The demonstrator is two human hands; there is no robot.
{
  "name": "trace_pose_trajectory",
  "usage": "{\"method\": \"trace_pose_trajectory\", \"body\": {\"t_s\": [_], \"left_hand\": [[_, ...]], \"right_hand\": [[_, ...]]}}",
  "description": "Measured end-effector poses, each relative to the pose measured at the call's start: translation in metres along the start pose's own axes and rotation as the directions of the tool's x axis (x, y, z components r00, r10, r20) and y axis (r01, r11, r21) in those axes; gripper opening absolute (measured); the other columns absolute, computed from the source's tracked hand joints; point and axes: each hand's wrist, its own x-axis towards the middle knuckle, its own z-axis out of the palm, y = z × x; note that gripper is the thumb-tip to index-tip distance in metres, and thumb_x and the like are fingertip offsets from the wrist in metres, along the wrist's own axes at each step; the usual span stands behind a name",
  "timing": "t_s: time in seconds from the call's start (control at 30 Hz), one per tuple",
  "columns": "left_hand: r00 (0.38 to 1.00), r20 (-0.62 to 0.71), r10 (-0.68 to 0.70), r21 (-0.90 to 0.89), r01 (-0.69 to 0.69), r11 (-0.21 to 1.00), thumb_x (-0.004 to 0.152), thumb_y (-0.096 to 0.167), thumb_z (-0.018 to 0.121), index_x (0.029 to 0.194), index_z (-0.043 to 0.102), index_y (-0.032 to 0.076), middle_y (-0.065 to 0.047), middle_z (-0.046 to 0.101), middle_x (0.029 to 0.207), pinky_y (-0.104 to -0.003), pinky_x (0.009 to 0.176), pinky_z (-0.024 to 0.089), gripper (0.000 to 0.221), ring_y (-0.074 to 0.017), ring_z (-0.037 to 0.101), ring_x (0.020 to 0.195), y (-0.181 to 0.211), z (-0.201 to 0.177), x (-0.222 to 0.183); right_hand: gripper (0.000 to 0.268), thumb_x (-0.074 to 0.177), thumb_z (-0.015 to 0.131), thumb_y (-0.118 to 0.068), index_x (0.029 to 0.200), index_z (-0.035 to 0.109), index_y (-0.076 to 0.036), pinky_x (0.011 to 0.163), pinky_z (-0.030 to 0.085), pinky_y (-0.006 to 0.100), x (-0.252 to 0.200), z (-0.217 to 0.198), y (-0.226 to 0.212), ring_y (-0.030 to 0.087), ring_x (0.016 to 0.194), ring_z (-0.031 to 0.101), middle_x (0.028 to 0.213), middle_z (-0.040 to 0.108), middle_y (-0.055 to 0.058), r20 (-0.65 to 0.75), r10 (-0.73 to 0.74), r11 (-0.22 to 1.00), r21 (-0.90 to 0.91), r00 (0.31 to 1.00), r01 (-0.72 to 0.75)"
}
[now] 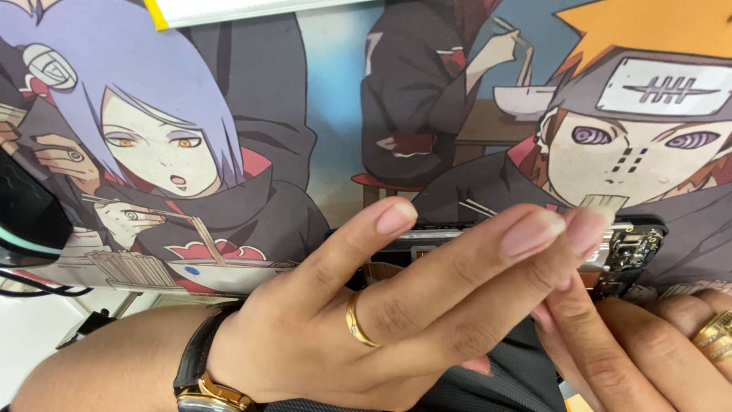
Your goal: The person peels the protective adhesive backing from a replacement smartphone battery using a plastic tool and installs the battery into the device's internal chassis.
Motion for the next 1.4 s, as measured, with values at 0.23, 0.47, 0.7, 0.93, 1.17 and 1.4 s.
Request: {"method": "trace_pose_trajectory", "body": {"t_s": [0.23,0.47,0.7,0.93,1.17,1.4], "left_hand": [[1.000,0.002,-0.006,-0.015,0.006,1.000,0.127,0.038,0.044,0.150,0.082,0.033,0.017,0.060,0.155,-0.035,0.120,0.044,0.044,-0.0068,0.051,0.144,0.003,-0.002,-0.003],[1.000,0.003,-0.012,-0.037,0.012,0.999,0.127,0.037,0.045,0.149,0.083,0.033,0.016,0.060,0.155,-0.036,0.120,0.044,0.044,-0.0072,0.051,0.144,0.004,-0.005,-0.005],[1.000,0.004,-0.007,-0.059,0.008,0.998,0.126,0.037,0.046,0.148,0.084,0.033,0.016,0.061,0.155,-0.036,0.121,0.044,0.045,-0.0076,0.051,0.144,0.010,-0.006,-0.001],[0.997,-0.025,0.076,0.027,-0.076,0.997,0.121,0.045,0.018,0.143,0.068,0.025,0.003,0.066,0.152,-0.045,0.115,0.047,0.057,-0.0199,0.056,0.139,0.007,-0.009,-0.019],[0.998,0.050,0.025,0.072,-0.028,0.997,0.125,0.065,0.031,0.162,0.037,0.030,0.002,0.062,0.164,-0.050,0.124,0.035,0.051,-0.0252,0.050,0.150,0.021,-0.007,-0.022],[0.990,0.123,0.064,0.133,-0.080,0.988,0.134,0.068,0.033,0.167,0.029,0.028,0.002,0.054,0.172,-0.050,0.126,0.029,0.052,-0.0272,0.040,0.154,0.018,-0.002,-0.013]], "right_hand": [[0.038,0.108,0.091,-0.017,0.132,0.079,0.012,0.055,0.044,0.051,0.012,-0.009,0.009,0.028,0.051,0.055,0.084,0.073,0.015,0.040,0.060,0.992,0.108,0.997,-0.064],[0.038,0.108,0.085,-0.016,0.130,0.082,0.015,0.046,0.040,0.048,0.024,-0.010,0.015,0.028,0.044,0.048,0.071,0.066,0.011,0.048,-0.041,0.995,0.096,0.998,0.036],[0.035,0.105,0.078,-0.014,0.127,0.081,0.013,0.047,0.041,0.049,0.034,-0.010,0.014,0.028,0.045,0.047,0.069,0.067,0.012,0.002,0.021,0.986,0.165,1.000,-0.021],[0.037,0.106,0.074,-0.014,0.131,0.079,0.013,0.049,0.037,0.048,0.033,-0.022,0.007,0.027,0.047,0.039,0.064,0.054,0.008,0.001,0.079,0.979,0.191,0.997,-0.078],[0.030,0.102,0.080,0.000,0.128,0.078,0.013,0.056,0.046,0.042,0.018,-0.034,0.008,0.024,0.059,0.059,0.097,0.076,0.018,0.031,0.074,0.975,0.206,0.997,-0.079],[0.053,0.108,0.048,-0.022,0.144,0.073,0.008,0.059,0.045,0.050,0.033,-0.044,0.002,0.030,0.058,0.054,0.088,0.067,0.015,0.163,0.108,0.981,0.145,0.981,-0.132]]}}
